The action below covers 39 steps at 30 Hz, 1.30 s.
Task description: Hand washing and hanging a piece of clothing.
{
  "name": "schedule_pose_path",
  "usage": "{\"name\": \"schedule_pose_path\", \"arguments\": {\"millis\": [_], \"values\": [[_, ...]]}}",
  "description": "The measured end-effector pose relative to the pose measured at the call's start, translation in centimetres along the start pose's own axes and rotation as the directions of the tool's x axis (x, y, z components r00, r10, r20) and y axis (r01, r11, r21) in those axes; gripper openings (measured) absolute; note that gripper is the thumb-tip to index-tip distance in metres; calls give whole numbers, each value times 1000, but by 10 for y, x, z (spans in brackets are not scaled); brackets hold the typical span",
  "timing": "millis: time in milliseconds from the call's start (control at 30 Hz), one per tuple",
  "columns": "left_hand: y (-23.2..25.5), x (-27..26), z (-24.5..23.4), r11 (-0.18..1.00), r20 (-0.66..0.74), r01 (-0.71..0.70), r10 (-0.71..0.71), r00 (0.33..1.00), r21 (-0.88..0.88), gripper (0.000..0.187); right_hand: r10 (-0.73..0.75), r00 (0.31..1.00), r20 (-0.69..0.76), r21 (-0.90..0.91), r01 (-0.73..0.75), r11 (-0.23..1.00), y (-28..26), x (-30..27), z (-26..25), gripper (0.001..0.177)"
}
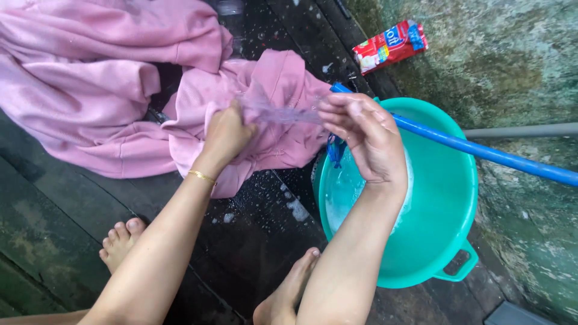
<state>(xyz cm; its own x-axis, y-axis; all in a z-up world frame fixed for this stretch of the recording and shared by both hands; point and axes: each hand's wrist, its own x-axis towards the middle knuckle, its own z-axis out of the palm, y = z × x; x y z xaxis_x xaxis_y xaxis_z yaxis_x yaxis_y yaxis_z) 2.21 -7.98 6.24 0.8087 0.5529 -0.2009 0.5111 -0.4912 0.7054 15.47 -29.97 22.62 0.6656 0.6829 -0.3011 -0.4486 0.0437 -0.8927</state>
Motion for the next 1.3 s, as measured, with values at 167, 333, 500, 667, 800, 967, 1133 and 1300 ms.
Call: {"name": "schedule_pose_path", "arguments": {"millis": [167,333,500,667,800,967,1133,1300], "values": [[23,-8,-40,995,-66,-79,75,995,-55,31,-70,888,-454,31,94,995,61,1,-84,26],[15,-2,-50,868,-101,-450,439,893,-207,41,281,693,-664,272,-126,954,189,-19,-219,22],[51,-17,-71,924,163,-8,76,984,-382,44,501,185,-845,521,73,851,289,-53,-305,25],[61,-15,-71,932,138,24,28,990,-361,45,431,258,-865,501,387,774,320,-49,-320,40],[56,-6,-62,896,151,49,21,988,-441,30,56,982,-181,745,100,659,164,-14,-166,34],[70,5,-43,843,65,-199,265,962,-500,24,-6,989,150,31,1,1000,7,-6,-22,33],[100,-1,-38,964,3,-90,94,996,-249,24,13,946,-325,55,5,998,29,-4,-65,29],[101,-2,-38,948,13,-4,8,1000,-318,24,225,658,-719,239,-69,968,183,-12,-203,29]]}}
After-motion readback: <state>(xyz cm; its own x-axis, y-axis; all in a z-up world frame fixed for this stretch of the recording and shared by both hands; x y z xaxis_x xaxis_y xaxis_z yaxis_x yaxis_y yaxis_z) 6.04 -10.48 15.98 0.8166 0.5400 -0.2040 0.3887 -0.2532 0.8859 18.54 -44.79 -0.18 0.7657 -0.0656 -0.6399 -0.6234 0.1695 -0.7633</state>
